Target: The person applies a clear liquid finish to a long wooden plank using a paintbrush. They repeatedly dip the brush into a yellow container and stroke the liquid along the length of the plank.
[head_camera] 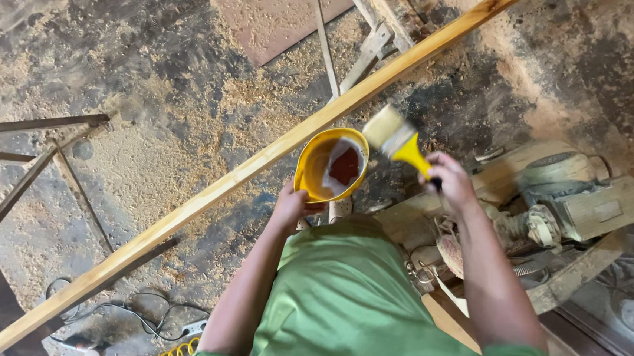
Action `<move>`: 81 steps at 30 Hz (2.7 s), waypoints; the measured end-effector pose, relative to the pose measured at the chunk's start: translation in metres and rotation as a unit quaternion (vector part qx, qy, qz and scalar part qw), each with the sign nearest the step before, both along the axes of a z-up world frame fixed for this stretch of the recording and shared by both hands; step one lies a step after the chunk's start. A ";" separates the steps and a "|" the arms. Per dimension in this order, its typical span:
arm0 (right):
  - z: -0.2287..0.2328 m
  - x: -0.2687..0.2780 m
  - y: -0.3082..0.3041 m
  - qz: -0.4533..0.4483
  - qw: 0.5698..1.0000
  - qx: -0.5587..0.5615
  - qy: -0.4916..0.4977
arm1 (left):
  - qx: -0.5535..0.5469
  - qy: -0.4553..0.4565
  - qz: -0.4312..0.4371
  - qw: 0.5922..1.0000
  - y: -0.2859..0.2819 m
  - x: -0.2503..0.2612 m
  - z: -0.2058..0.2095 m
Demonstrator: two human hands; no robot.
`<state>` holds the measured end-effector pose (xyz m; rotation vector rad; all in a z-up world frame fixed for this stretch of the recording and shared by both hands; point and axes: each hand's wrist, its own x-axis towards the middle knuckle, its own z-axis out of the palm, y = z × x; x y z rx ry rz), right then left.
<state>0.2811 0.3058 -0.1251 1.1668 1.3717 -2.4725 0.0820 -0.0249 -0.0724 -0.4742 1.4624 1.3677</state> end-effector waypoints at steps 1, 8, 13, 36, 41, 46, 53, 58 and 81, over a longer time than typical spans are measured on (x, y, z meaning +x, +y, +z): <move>-0.010 -0.007 0.004 -0.002 0.998 0.058 -0.017 | 0.004 -0.004 0.007 1.000 -0.004 0.002 0.000; -0.067 -0.086 0.023 -0.067 0.876 0.471 -0.077 | -0.019 0.025 0.034 0.999 -0.037 0.010 0.010; -0.060 -0.094 -0.071 0.017 0.873 0.478 -0.092 | -0.047 0.054 0.057 0.996 -0.065 0.017 0.037; -0.078 -0.076 -0.005 -0.041 0.847 0.521 -0.097 | -0.046 0.069 0.162 0.983 -0.116 0.030 0.086; -0.055 -0.106 -0.037 -0.020 0.817 0.574 -0.042 | -0.055 0.078 0.185 0.978 -0.127 0.035 0.082; -0.047 -0.088 -0.221 0.089 0.912 0.399 -0.032 | -0.048 0.075 0.183 0.979 -0.150 0.041 0.079; -0.035 -0.099 -0.172 0.163 0.890 0.407 -0.127 | -0.054 0.065 0.182 0.980 -0.205 0.049 0.071; -0.012 -0.095 -0.119 -0.038 0.799 0.595 -0.074 | -0.061 0.056 0.217 0.973 -0.248 0.065 0.063; -0.003 -0.128 -0.287 0.011 0.847 0.527 -0.070 | -0.050 0.062 0.196 0.977 -0.397 0.085 0.065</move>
